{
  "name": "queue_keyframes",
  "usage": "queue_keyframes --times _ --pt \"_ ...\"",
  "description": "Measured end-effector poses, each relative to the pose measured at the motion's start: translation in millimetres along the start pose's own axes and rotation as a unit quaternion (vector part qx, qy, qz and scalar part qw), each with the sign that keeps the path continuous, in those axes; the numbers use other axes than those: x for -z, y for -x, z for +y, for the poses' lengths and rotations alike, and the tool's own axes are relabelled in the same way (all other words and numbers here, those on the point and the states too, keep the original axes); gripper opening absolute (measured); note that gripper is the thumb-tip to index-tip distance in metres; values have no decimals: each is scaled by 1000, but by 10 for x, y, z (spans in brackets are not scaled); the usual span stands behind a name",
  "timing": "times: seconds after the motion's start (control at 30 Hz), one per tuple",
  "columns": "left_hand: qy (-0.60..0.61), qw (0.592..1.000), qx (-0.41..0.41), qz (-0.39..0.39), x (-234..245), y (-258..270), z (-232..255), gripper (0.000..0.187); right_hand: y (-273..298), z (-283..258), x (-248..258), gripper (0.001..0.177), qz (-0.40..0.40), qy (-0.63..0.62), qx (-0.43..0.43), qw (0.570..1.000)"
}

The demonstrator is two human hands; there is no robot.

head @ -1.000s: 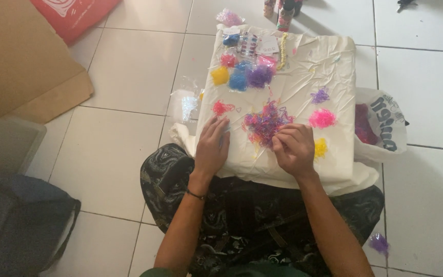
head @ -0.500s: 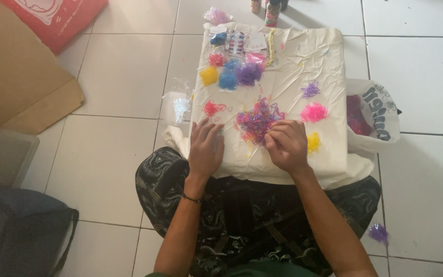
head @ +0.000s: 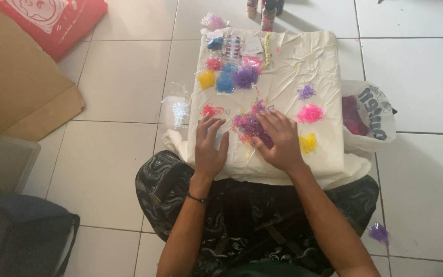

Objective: The person is weaving colorful rubber bands together to create a handicraft, working on a cloth spread on the floor.

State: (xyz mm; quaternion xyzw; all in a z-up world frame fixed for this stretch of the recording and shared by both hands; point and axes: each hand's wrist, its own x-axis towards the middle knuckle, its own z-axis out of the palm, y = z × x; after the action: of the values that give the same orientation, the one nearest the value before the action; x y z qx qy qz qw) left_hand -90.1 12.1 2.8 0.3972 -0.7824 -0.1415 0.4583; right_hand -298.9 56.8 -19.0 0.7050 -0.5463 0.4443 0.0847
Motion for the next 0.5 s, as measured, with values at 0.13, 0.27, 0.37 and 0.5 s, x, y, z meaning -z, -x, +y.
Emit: queue_keyframes --times 0.13,0.27,0.37,0.5 --pt "53 998 -6 22 -209 -149 201 28 53 -10 -33 36 -26 6 14 1000" --pt "59 997 -30 36 -470 -165 218 24 87 26 -52 20 11 2 13 1000" --pt "55 997 -30 40 -546 -177 230 22 69 24 -22 26 5 0 2 1000" --pt "69 996 -3 61 -607 -111 68 29 39 -36 -50 47 -58 34 31 997"
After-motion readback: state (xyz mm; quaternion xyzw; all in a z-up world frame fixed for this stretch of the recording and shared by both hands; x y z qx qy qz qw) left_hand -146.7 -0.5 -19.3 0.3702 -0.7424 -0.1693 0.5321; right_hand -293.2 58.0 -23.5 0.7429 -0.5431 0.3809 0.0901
